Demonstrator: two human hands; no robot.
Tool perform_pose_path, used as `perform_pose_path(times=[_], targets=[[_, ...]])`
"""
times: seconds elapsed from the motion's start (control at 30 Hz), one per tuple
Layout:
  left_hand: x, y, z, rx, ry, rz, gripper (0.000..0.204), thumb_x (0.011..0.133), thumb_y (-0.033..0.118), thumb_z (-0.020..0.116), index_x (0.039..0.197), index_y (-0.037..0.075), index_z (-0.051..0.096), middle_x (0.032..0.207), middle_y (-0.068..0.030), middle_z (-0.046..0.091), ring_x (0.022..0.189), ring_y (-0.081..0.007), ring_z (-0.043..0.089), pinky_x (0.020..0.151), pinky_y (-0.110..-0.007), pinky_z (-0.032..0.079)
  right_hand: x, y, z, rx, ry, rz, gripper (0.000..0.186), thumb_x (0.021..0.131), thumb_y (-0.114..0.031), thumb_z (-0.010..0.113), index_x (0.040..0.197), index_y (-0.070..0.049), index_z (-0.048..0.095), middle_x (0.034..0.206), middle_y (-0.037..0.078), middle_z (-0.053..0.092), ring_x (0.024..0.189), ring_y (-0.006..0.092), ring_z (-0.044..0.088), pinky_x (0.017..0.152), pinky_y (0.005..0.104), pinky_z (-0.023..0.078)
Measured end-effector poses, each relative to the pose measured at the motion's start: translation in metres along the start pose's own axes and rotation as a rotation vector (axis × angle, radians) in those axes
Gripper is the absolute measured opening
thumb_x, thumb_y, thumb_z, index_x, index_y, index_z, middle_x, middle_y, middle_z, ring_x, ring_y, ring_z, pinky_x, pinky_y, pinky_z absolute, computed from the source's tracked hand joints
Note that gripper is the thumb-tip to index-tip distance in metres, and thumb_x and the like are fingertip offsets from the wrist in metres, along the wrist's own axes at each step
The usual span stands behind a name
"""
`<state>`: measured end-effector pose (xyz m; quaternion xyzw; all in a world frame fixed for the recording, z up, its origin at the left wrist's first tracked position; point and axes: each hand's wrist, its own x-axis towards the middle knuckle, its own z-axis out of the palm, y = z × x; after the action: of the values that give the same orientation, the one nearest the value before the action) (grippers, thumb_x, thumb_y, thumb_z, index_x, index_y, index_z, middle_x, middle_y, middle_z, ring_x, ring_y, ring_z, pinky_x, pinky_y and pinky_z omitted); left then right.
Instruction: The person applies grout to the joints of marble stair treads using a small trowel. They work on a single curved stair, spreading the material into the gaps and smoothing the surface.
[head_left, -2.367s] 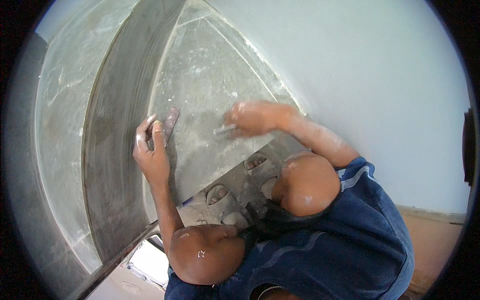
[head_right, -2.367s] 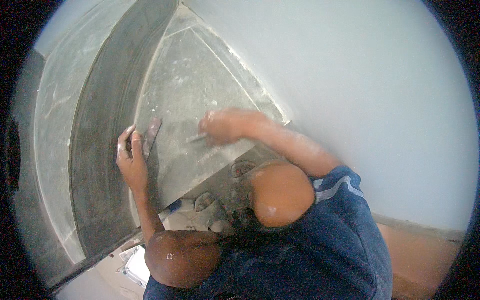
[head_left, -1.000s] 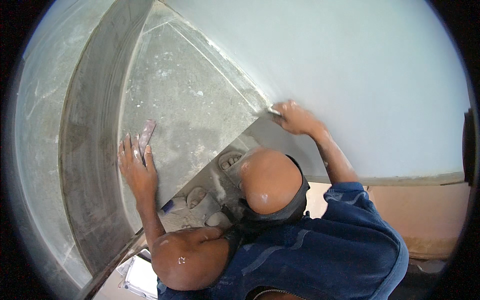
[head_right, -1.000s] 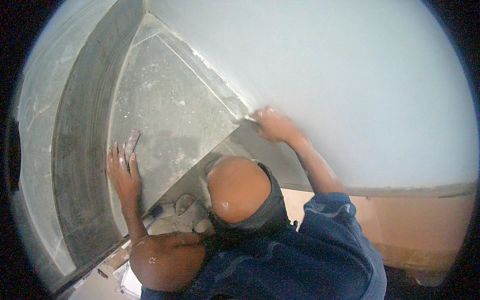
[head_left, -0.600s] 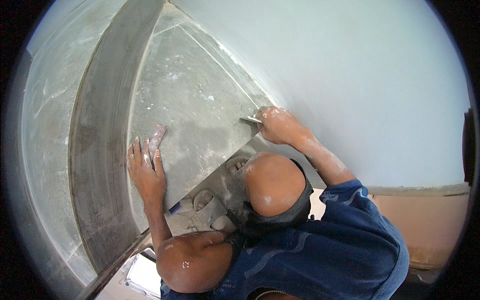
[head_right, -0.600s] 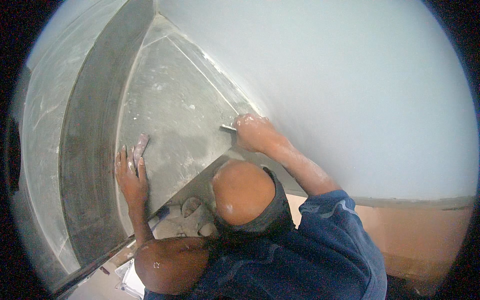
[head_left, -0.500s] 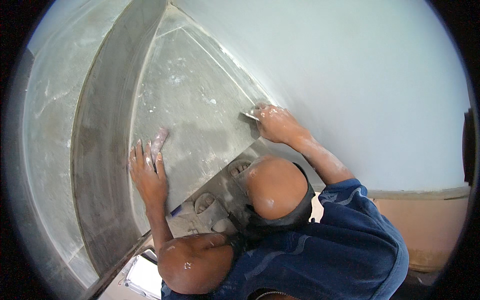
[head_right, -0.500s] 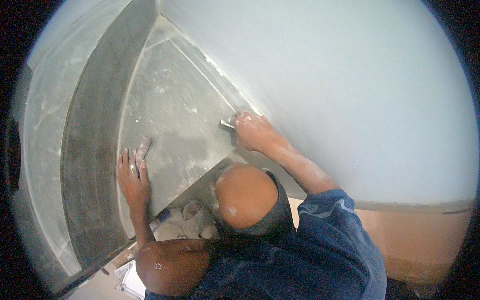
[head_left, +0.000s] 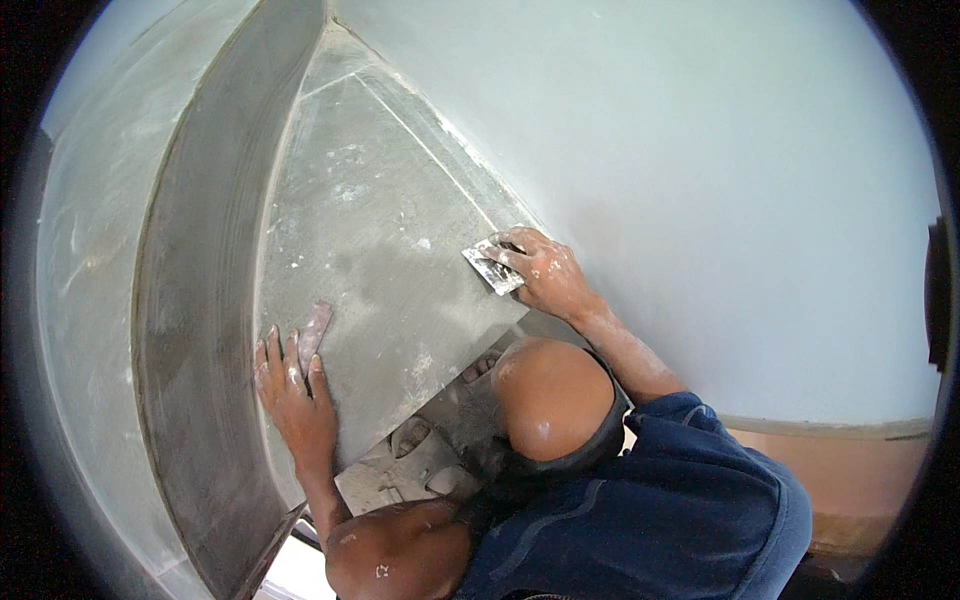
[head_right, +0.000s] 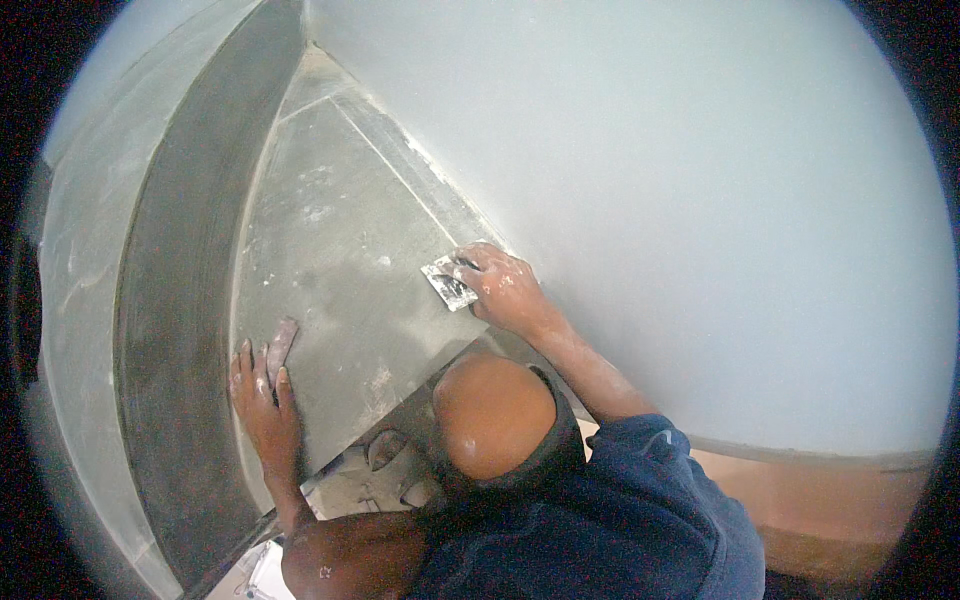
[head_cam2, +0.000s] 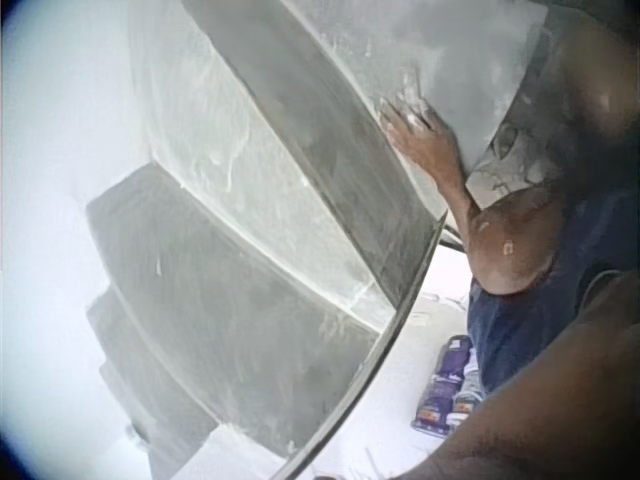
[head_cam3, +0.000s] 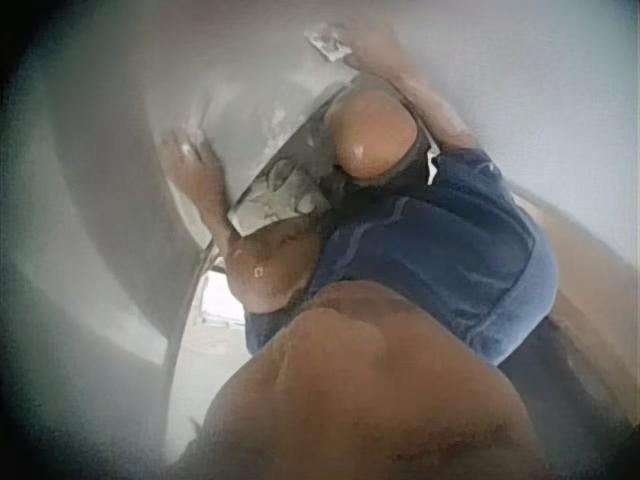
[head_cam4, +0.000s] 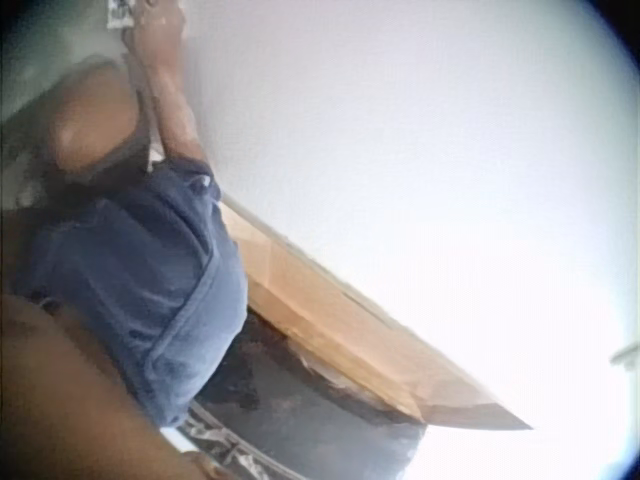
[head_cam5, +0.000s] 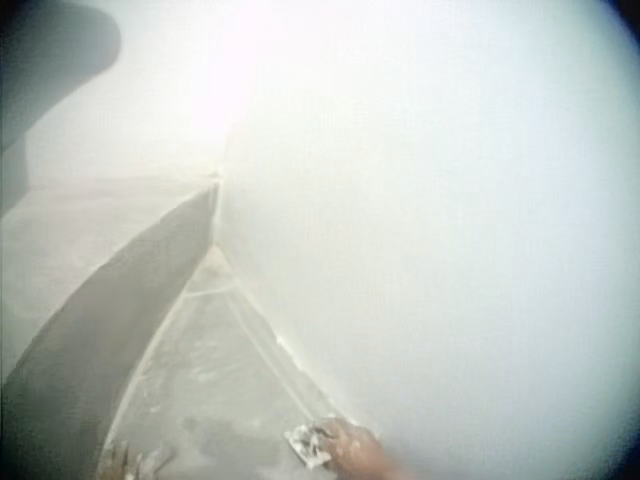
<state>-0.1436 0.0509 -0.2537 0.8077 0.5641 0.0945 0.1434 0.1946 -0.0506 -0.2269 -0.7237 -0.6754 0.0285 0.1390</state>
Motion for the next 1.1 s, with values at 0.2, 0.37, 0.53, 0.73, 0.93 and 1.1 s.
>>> perform_pose_path(times=[0.2, 0.37, 0.53, 0.73, 0.93, 1.1], targets=[[0.004, 0.005, 0.0, -0.01, -0.002, 0.01, 0.045, 0.097, 0.032, 0.038, 0.134, 0.008, 0.045, 0.146, -0.0116, 0.032, 0.138, -0.0317, 0.022, 0.113, -0.05, 0.016, 0.051, 0.03, 0.017, -0.045, 0.062, -0.01, 0.045, 0.066, -0.006, 0.067, 0.108, -0.022, 0.067, 0.119, 0.003, 0.06, 0.113, 0.0238, 0.055, 0.086, 0.0371, 0.051], [0.003, 0.004, 0.003, -0.014, 0.008, -0.047, 0.044, 0.098, 0.03, 0.038, 0.133, 0.006, 0.045, 0.145, -0.0135, 0.032, 0.137, -0.0336, 0.024, 0.113, -0.05, 0.019, 0.036, 0.02, 0.012, 0.022, -0.035, 0.052, 0.049, 0.066, -0.009, 0.073, 0.11, -0.028, 0.066, 0.117, 0.001, 0.062, 0.112, 0.0214, 0.056, 0.09, 0.0372, 0.051], [0.012, 0.006, 0.008, -0.037, 0.071, 0.029, 0.042, 0.098, 0.029, 0.039, 0.133, 0.006, 0.046, 0.144, -0.0137, 0.034, 0.136, -0.0346, 0.025, 0.112, -0.05, 0.02, 0.062, 0.032, 0.026, -0.076, 0.036, 0.051, 0.049, 0.068, -0.012, 0.074, 0.112, -0.033, 0.065, 0.117, -0.001, 0.062, 0.113, 0.0203, 0.055, 0.092, 0.0365, 0.05], [0.016, 0.002, 0.007, 0.013, 0.063, 0.028, 0.042, 0.098, 0.029, 0.039, 0.133, 0.006, 0.046, 0.144, -0.0139, 0.035, 0.135, -0.0355, 0.027, 0.111, -0.05, 0.022, 0.073, 0.03, 0.03, 0.021, 0.064, 0.057, 0.039, 0.071, -0.012, 0.071, 0.107, -0.027, 0.068, 0.114, 0.0, 0.064, 0.111, 0.0192, 0.057, 0.091, 0.0359, 0.05], [0.017, 0.005, 0.011, 0.007, 0.075, 0.031, 0.041, 0.097, 0.026, 0.041, 0.132, 0.005, 0.046, 0.142, -0.0153, 0.037, 0.134, -0.0363, 0.029, 0.11, -0.05, 0.024, 0.111, 0.041, 0.038, 0.012, 0.149, 0.039, 0.04, 0.068, -0.006, 0.067, 0.106, -0.019, 0.068, 0.114, 0.004, 0.064, 0.109, 0.0219, 0.058, 0.089, 0.037, 0.05], [0.017, 0.0, 0.009, 0.003, 0.074, 0.045, 0.04, 0.097, 0.024, 0.041, 0.132, 0.005, 0.046, 0.141, -0.0163, 0.038, 0.133, -0.0366, 0.031, 0.109, -0.05, 0.024, 0.098, 0.024, 0.03, 0.064, 0.069, 0.101, 0.037, 0.069, -0.007, 0.066, 0.104, -0.018, 0.068, 0.111, 0.005, 0.065, 0.107, 0.0216, 0.059, 0.087, 0.0384, 0.05]])
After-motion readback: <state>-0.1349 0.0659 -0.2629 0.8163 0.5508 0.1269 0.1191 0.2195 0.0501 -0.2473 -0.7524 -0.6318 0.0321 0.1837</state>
